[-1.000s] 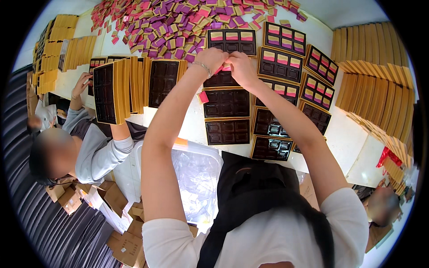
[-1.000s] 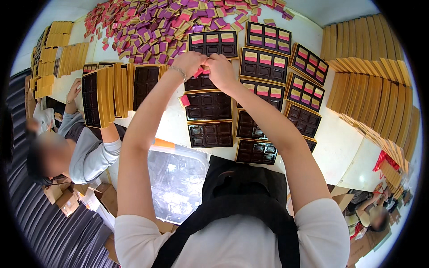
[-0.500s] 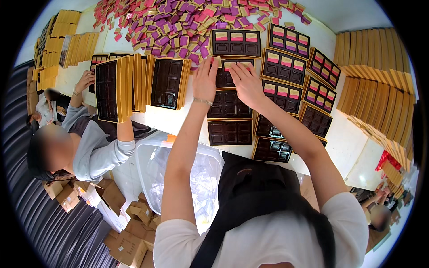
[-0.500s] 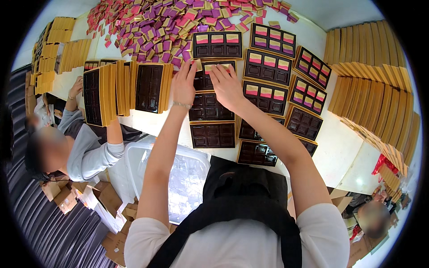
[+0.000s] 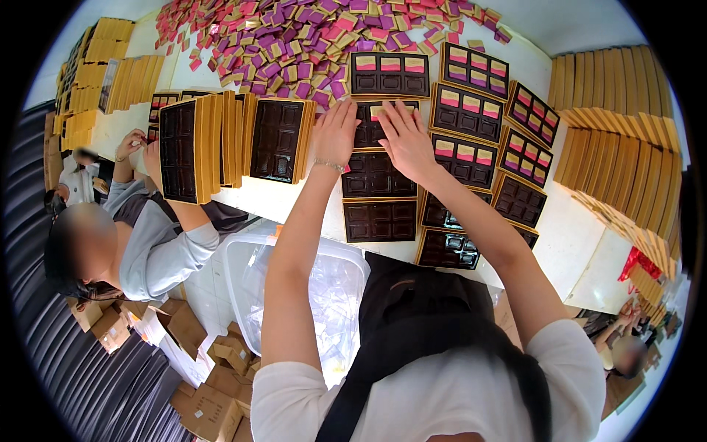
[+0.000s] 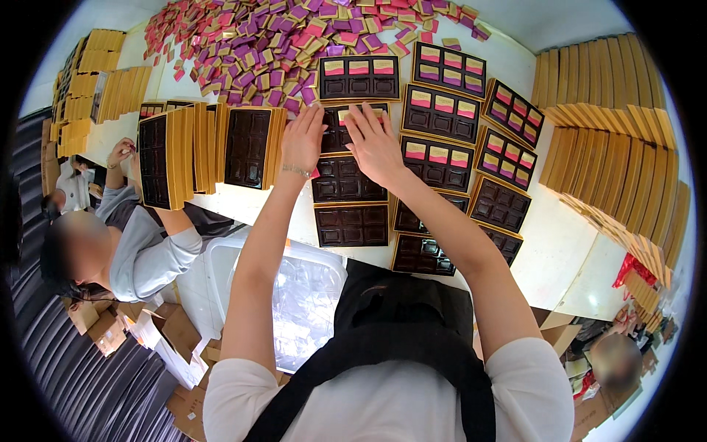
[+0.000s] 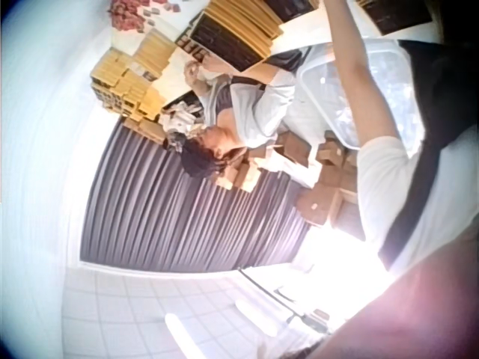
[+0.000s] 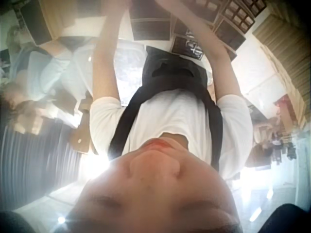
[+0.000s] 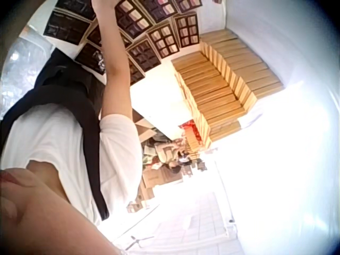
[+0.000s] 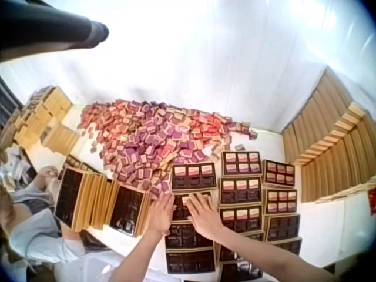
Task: The person places small, colorful rectangular items into the compartments of black trays with gold borders. They arrange the items in a specific pattern, then pick up the completed trays and place them into a clear plastic bin. The process is repeated continuously with multiple trays.
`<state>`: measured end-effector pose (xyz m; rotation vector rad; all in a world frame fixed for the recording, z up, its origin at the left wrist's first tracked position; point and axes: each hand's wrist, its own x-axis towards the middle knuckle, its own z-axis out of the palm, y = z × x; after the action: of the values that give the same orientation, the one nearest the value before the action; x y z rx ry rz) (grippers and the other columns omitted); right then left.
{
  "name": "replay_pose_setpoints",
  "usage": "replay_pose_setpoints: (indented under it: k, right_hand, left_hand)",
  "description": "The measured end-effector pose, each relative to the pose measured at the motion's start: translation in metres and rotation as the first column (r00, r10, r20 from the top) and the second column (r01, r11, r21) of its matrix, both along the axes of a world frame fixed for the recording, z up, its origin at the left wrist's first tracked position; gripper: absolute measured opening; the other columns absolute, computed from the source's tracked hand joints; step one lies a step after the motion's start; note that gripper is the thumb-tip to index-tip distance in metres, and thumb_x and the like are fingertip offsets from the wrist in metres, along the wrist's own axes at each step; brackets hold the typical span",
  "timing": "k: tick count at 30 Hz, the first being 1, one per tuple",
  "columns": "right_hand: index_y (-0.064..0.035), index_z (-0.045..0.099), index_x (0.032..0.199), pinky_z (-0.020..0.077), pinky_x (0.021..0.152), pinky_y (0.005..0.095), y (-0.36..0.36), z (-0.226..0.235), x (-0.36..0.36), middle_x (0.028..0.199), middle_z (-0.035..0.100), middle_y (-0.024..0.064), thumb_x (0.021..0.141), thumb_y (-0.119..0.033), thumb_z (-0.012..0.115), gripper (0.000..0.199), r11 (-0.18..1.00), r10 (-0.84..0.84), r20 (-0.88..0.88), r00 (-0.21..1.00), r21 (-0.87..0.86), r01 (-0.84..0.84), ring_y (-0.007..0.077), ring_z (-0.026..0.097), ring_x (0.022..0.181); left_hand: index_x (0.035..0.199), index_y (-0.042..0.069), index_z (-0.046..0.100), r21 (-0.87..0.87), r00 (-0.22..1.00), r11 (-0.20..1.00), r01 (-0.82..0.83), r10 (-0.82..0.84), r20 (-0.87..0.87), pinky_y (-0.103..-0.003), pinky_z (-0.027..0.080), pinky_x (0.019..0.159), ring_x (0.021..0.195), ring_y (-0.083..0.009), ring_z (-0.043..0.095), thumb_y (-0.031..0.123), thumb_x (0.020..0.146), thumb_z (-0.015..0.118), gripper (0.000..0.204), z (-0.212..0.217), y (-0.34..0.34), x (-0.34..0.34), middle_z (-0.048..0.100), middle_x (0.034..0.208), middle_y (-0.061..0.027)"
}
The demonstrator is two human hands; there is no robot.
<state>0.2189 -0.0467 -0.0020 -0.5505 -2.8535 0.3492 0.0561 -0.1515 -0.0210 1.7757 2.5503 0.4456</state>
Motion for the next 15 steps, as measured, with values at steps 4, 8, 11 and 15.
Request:
replay_pose_setpoints:
  k: [4,8,11,15]
  right_hand:
    - [-0.0058,0.044,0.137,0.024,0.111,0.0501,0.004,-0.007,0.004,0.148,0.034,0.0113,0.09,-0.037,0.057,0.057,1.0,-0.01,0.059,0.998,-0.006,0.01,0.0307,0.03,0.138]
    - [-0.0064,0.044,0.138,0.0237,0.112,0.0493,0.004,-0.014,0.007,0.148,0.035,0.0113,0.092,-0.042,0.052,0.059,1.0,0.015,0.076,0.997,0.012,-0.016,0.0295,0.03,0.138]
    - [-0.0067,0.044,0.138,0.0244,0.112,0.0482,0.008,-0.016,0.009,0.148,0.035,0.0121,0.092,-0.042,0.052,0.058,0.999,0.033,0.09,0.995,0.033,-0.036,0.0292,0.031,0.138]
    - [-0.0052,0.044,0.137,0.0253,0.111,0.0483,0.01,-0.008,0.007,0.147,0.036,0.0121,0.09,-0.043,0.054,0.061,0.999,0.03,0.085,0.996,0.027,-0.032,0.0299,0.031,0.137]
  left_hand:
    - [0.139,0.003,0.038,-0.113,1.0,0.994,-0.004,0.004,-0.001,-0.051,0.026,0.108,0.138,-0.0272,0.031,0.034,0.093,0.053,0.057,0.002,-0.009,0.025,0.035,0.147,-0.0122]
    - [0.147,0.003,0.025,-0.22,0.997,0.974,0.048,-0.034,0.067,-0.056,0.015,0.113,0.144,-0.0254,0.017,0.043,0.095,0.045,0.068,0.001,-0.006,0.033,0.02,0.156,-0.0112]
    - [0.148,0.004,0.024,-0.23,0.998,0.971,0.068,-0.067,0.012,-0.06,0.011,0.112,0.145,-0.0246,0.015,0.047,0.094,0.043,0.071,0.001,0.002,0.028,0.019,0.156,-0.0106]
    - [0.148,0.006,0.025,-0.259,1.0,0.966,-0.022,0.016,-0.025,-0.066,0.008,0.109,0.145,-0.0235,0.016,0.05,0.094,0.042,0.072,0.009,0.004,0.027,0.02,0.156,-0.0091]
